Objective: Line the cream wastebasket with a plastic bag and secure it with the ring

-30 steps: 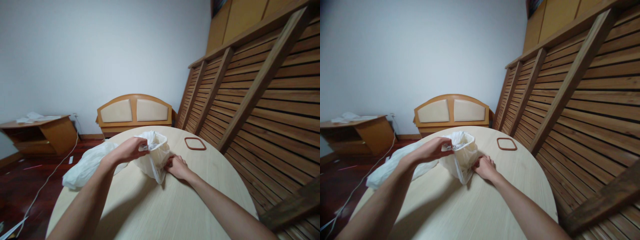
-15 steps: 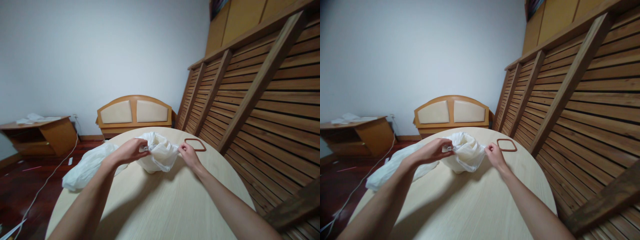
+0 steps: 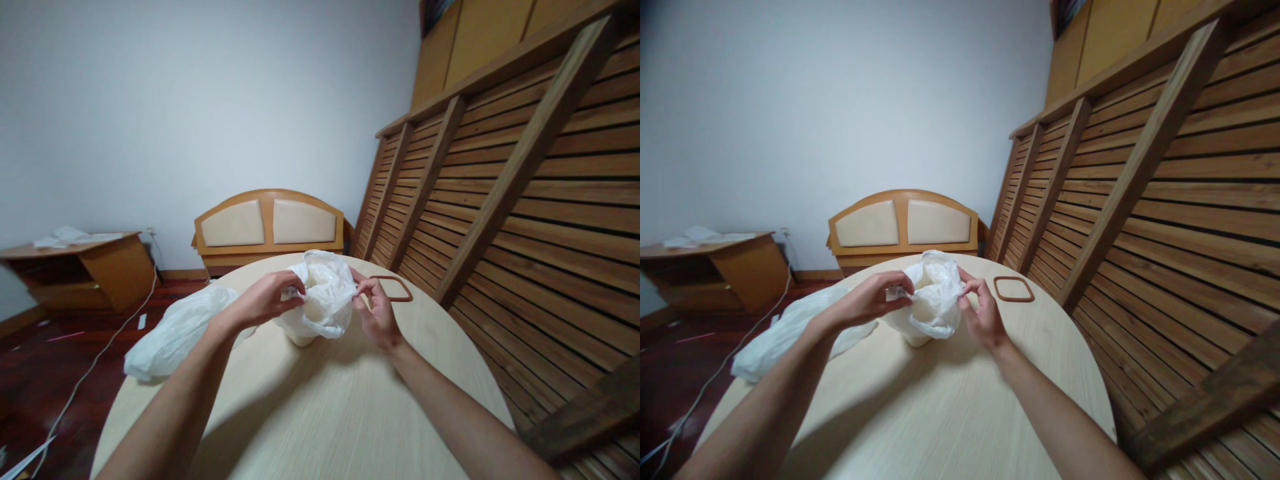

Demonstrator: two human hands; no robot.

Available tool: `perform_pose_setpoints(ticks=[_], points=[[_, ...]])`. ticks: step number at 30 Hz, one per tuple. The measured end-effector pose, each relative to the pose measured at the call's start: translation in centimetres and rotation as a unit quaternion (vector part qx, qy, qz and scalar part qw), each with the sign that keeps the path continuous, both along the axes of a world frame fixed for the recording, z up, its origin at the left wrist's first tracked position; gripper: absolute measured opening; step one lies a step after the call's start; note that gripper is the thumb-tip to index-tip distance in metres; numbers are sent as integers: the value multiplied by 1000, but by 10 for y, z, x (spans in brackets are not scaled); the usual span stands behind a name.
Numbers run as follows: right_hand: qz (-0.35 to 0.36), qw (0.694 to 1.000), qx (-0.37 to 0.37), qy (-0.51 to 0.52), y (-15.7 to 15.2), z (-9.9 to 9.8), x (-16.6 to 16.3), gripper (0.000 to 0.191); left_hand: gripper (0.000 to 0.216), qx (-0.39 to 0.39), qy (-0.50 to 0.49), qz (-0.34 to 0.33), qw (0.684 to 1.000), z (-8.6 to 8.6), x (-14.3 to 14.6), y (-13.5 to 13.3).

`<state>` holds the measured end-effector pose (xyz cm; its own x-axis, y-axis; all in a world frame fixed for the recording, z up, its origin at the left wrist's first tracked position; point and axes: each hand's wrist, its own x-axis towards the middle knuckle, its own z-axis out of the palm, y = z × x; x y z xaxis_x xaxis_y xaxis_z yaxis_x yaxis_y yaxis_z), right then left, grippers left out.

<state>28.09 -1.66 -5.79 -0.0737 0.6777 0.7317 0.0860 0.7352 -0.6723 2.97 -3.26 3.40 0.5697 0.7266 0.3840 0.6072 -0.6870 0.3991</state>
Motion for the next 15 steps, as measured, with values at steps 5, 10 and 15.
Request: perform_pose_setpoints(ticks=[5,10,15], points=[[1,992,82,-93,-13,2,-5,8,20,-9,-48,13,999,1,-3,1],[-2,980,144,-135,-14,2,-5,8,29,-28,-74,49,996,0,-6,3],[-51,983,92,-152,-11,0,-3,8,38,-40,-53,57,996,2,-10,0]])
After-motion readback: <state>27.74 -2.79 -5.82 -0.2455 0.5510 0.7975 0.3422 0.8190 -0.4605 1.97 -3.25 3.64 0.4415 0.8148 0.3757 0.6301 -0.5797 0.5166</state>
